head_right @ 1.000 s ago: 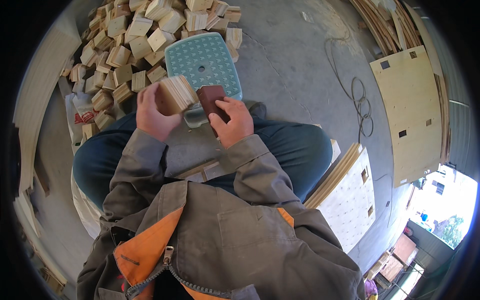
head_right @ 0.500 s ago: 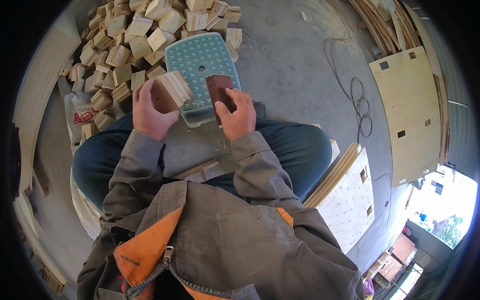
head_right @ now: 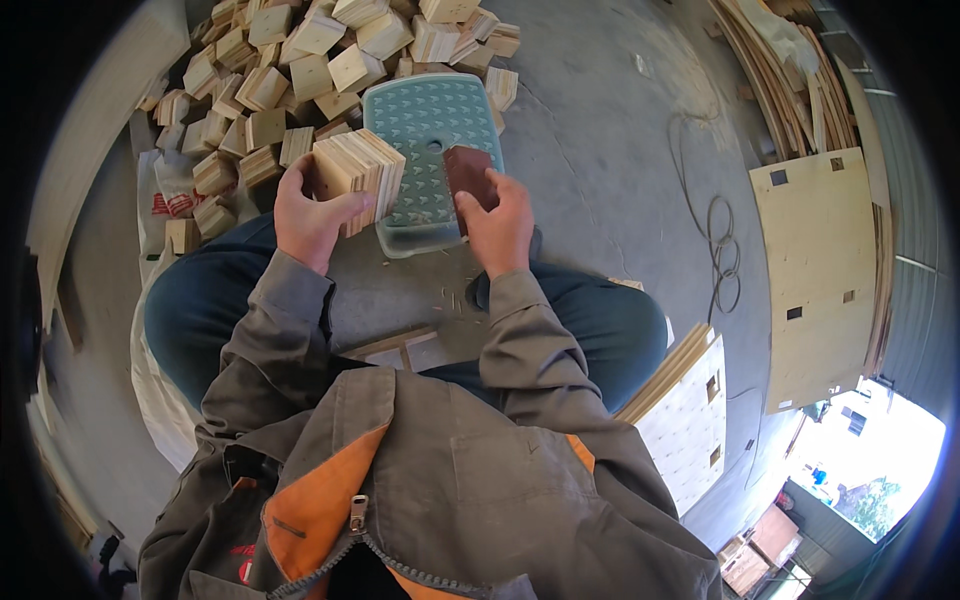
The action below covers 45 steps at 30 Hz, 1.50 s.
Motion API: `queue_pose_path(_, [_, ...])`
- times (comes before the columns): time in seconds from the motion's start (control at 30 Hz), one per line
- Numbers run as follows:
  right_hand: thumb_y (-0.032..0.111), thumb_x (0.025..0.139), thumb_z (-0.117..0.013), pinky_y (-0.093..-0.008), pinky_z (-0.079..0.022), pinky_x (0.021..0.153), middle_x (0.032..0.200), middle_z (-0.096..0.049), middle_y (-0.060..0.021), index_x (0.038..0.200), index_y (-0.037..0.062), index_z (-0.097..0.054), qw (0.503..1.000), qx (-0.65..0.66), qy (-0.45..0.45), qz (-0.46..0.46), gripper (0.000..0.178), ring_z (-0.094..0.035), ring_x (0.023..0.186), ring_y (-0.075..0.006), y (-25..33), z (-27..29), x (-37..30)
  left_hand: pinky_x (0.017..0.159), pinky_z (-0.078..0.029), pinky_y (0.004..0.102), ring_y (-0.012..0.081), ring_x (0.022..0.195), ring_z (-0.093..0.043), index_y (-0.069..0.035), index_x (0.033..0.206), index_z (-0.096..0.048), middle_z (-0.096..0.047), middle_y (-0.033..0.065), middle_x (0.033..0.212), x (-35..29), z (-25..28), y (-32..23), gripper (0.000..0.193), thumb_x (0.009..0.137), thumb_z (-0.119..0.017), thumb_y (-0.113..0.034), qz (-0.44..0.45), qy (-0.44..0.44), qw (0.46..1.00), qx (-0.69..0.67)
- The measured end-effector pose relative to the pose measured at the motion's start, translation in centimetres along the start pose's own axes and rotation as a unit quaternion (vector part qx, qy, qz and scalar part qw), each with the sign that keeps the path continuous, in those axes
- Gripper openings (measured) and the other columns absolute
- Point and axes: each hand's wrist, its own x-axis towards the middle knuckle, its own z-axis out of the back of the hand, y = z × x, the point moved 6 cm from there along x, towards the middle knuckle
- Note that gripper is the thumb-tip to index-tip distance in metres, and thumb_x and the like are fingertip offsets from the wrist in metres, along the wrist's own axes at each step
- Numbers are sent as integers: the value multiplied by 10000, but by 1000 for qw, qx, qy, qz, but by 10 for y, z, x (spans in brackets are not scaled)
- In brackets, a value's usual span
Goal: The person sits on the floor and sands small wooden blocks using a sanding block. They repeatedly pick up blocks, sand the edges and faces, and place them back into a pile.
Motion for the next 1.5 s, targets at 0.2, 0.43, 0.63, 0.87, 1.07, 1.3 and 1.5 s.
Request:
queue_pose_path(0.2, [233,847,-878,-447,-530,1064,1335,-678,-227,1344,-20,-684,999,-20,-8,26,590,-653,1242,-374,15,-14,50,1023,-548,341,226,1161,-678,126,1399,-543,-677,182,1296,5,6,10,875,650,-939,-92,7,-35,999,-15])
queue_pose_path(0.43, [286,888,-852,-443,-505,1110,1390,-671,-210,1399,-2,-671,994,-39,-12,105,614,-633,1297,-345,15,-23,81,1089,-509,355,233,1242,-636,111,1468,-485,-649,168,1357,8,1,1,905,690,-919,-48,56,6,996,-64])
queue_pose_path(0.63, [250,911,-841,-422,-535,1077,1414,-661,-219,1468,-21,-616,994,29,64,-85,660,-668,1231,-278,-23,-25,12,1089,-518,348,225,1231,-652,98,1451,-500,-652,161,1356,5,-2,3,862,697,-903,-12,53,12,992,-113])
queue_pose_path(0.87, [319,932,-860,-396,-565,1040,1459,-627,-248,1564,-29,-501,967,215,117,-75,806,-680,1200,-258,0,-12,-26,1076,-531,339,229,1206,-676,123,1413,-532,-679,191,1321,-5,-11,5,919,608,-941,-49,14,48,996,-75])
queue_pose_path(1.07, [413,878,-901,-442,-506,1126,1593,-508,-247,1675,10,-339,940,277,183,-76,1056,-573,1373,-318,23,9,-60,1180,-460,378,264,1358,-604,88,1487,-507,-651,188,1410,-29,-25,2,996,610,-953,-68,6,169,983,-76])
queue_pose_path(1.3, [303,724,-989,-453,-491,1133,1544,-553,-162,1691,52,-310,929,304,210,14,1208,-558,1370,-277,77,36,-82,1136,-517,428,296,1290,-670,55,1534,-498,-661,180,1422,-63,-41,-21,816,778,-753,-114,124,378,880,-261])
queue_pose_path(1.5, [151,685,-1018,-437,-528,1099,1448,-622,-205,1681,29,-306,942,313,119,6,1230,-611,1336,-296,58,32,-83,1111,-533,445,330,1297,-666,83,1558,-450,-632,224,1444,-73,-60,-17,786,889,-711,-237,97,459,843,-263])
